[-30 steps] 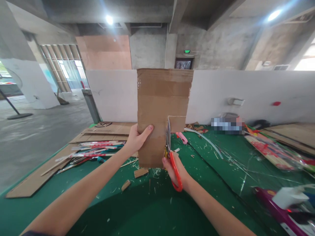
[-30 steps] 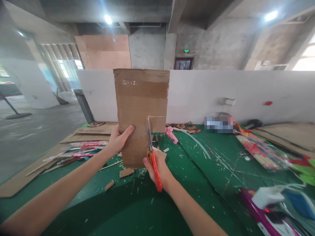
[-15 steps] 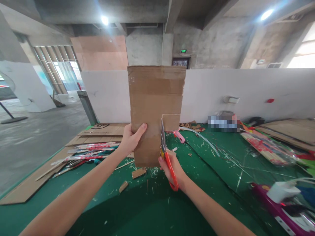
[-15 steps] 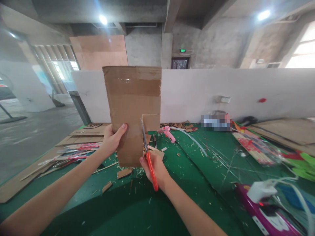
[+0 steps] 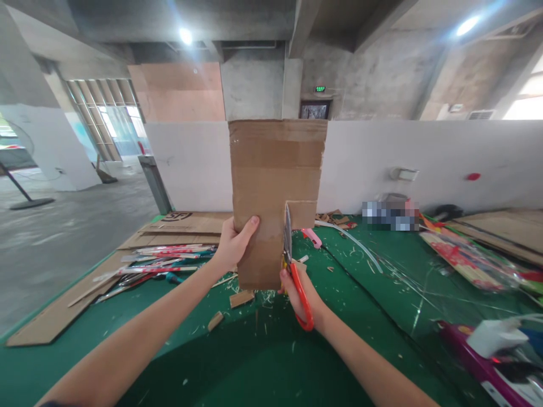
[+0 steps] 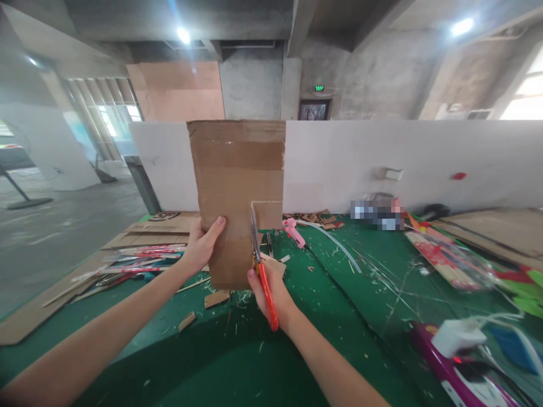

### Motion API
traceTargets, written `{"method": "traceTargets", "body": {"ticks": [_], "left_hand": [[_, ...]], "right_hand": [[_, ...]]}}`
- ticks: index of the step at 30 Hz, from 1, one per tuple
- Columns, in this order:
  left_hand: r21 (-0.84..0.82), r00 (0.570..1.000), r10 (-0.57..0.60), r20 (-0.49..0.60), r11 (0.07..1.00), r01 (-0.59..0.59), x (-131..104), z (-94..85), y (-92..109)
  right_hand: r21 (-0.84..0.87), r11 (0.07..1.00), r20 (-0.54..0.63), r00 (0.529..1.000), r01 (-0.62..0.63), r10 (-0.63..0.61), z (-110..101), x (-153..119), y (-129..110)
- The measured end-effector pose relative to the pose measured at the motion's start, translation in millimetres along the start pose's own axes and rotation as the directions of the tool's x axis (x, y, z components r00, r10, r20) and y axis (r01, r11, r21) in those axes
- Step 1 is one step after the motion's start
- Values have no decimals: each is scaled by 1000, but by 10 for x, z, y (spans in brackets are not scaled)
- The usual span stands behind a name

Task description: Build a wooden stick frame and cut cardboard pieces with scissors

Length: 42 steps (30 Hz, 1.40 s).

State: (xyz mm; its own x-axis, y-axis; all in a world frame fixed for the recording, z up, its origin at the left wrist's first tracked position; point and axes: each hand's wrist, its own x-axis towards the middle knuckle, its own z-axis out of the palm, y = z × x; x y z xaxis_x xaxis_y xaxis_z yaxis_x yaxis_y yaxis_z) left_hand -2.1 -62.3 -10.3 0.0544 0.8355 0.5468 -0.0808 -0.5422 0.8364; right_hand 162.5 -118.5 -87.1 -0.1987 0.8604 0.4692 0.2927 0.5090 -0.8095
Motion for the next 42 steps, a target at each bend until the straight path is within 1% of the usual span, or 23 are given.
{"method": "traceTargets", "body": {"ticks": [5, 10, 14, 21, 26, 29, 34, 39, 42], "left_hand": [[-9, 1000, 10, -25, 1000, -10, -7, 20, -10], [-67, 1000, -14, -5, 998, 14, -7, 35, -12], [-88, 1000, -10, -3, 996, 10, -10, 45, -13], [-86, 1000, -16, -24, 996, 14, -11, 54, -28], [-99, 998, -26, -52, 995, 21, -17, 71, -42], [-95, 997, -31, -67, 995, 25, -23, 82, -35], [-114, 998, -41, -42, 993, 36, -27, 82, -27], [-122, 999, -22, -24, 992, 19, -31, 84, -31], [-141, 1000, -11, -19, 990, 8, -35, 87, -31]], "right_hand": [[-14, 1000, -3, 1000, -21, 21, -14, 6, -46], [-39, 999, -34, 999, -7, 6, -13, 5, 19], [-1, 1000, -53, 998, -29, 29, 0, -6, 61], [64, 993, -12, 995, -102, 103, -13, -27, -76], [126, 985, -24, 992, -118, 122, 16, -38, -17], [150, 976, -20, 987, -156, 161, 28, -41, -17], [156, 974, -13, 985, -167, 171, 20, -41, -76], [169, 971, -53, 983, -167, 178, 47, -48, 5], [176, 969, -55, 981, -175, 187, 52, -57, 38]]}}
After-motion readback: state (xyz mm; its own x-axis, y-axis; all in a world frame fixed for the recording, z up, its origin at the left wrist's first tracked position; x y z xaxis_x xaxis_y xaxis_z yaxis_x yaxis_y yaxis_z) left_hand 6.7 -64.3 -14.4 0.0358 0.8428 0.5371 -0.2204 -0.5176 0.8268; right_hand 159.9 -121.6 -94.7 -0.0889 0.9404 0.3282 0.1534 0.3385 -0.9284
